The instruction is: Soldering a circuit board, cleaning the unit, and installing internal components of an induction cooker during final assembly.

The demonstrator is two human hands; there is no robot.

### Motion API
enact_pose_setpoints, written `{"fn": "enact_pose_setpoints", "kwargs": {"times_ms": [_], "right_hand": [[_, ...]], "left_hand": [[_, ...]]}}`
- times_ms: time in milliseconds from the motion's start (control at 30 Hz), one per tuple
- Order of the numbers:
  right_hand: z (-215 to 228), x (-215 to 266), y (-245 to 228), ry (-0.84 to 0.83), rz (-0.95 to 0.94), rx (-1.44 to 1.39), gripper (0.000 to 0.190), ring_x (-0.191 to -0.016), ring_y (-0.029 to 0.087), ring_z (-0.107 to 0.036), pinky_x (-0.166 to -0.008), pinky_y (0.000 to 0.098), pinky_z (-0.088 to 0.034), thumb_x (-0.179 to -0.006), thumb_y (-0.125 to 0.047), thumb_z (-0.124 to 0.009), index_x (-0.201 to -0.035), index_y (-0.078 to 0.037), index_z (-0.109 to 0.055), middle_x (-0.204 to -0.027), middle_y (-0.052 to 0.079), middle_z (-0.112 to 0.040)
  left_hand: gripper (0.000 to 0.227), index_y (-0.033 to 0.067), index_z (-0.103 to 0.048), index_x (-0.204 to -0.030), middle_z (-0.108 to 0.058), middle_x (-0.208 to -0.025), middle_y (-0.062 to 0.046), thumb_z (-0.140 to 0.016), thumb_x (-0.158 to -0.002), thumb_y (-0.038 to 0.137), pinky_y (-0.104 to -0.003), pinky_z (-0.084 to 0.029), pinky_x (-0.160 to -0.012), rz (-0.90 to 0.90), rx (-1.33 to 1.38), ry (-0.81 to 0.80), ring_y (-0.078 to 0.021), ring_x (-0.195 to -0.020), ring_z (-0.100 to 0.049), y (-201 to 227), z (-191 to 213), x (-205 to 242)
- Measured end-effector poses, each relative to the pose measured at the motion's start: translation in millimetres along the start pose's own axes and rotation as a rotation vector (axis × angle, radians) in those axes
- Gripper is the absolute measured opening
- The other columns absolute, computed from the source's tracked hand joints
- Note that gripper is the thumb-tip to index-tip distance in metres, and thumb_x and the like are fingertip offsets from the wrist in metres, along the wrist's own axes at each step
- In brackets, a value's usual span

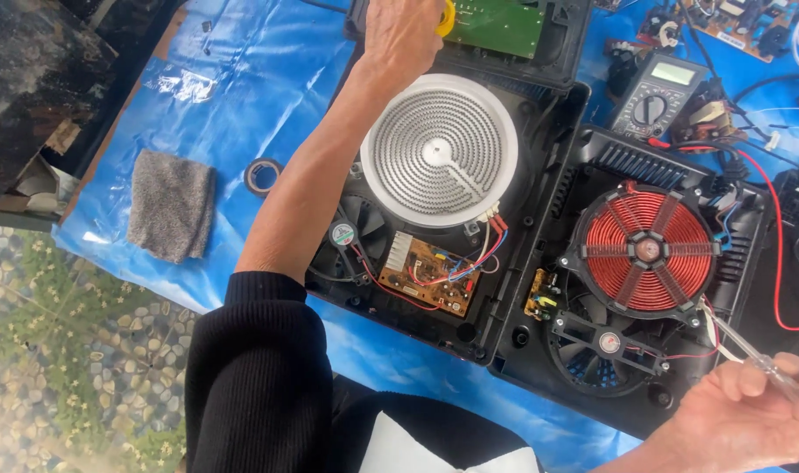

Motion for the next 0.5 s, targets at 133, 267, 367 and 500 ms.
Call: {"fn": "enact_pose_setpoints", "kwargs": {"times_ms": [133,267,367,500], "right_hand": [[2,-4,3,-0.064,-0.018,-0.031,0.027,-0.069,0.006,-0.053,-0.059,0.0141,-0.042,-0.086,-0.033,-0.086,-0.091,-0.024,-0.061,-0.105,-0.005,-0.063],[5,-7,5,-0.036,-0.034,-0.063,0.031,-0.070,0.005,-0.050,-0.059,0.0143,-0.043,-0.079,-0.031,-0.090,-0.088,-0.023,-0.061,-0.105,-0.002,-0.064],[4,-5,0,-0.038,0.017,0.004,0.035,-0.071,0.006,-0.055,-0.060,0.0153,-0.042,-0.082,-0.038,-0.091,-0.091,-0.024,-0.060,-0.104,-0.006,-0.064],[-6,3,-12,-0.015,0.035,0.017,0.032,-0.071,0.004,-0.051,-0.060,0.0129,-0.040,-0.083,-0.039,-0.087,-0.100,-0.024,-0.065,-0.104,-0.006,-0.067]], "left_hand": [[0.022,0.0054,-0.074,-0.100,-0.069,-0.105,-0.013,-0.085,-0.081,0.010,-0.038,-0.053,-0.078,0.045,0.039,-0.138,-0.0307,-0.097,-0.065,-7,-23,0],[0.013,0.0033,-0.075,-0.093,-0.070,-0.101,-0.013,-0.083,-0.084,0.008,-0.036,-0.055,-0.075,0.040,0.120,-0.167,-0.0325,-0.094,-0.068,-8,-18,-3],[0.008,0.0121,-0.080,-0.088,-0.074,-0.076,-0.003,-0.079,-0.087,0.020,-0.042,-0.049,-0.055,-0.035,0.170,-0.218,-0.0258,-0.069,-0.066,-15,-19,-12],[0.027,0.0165,-0.071,-0.105,-0.074,-0.098,-0.001,-0.086,-0.084,0.026,-0.034,-0.051,-0.062,0.225,0.560,-0.181,-0.0179,-0.079,-0.067,-16,60,-1]]}}
Point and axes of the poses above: each hand's wrist, its own x-axis away from the middle knuckle, its own z-axis out of the back of the hand, y = z × x, the point moved 7 cm from there along -x, towards the middle knuckle
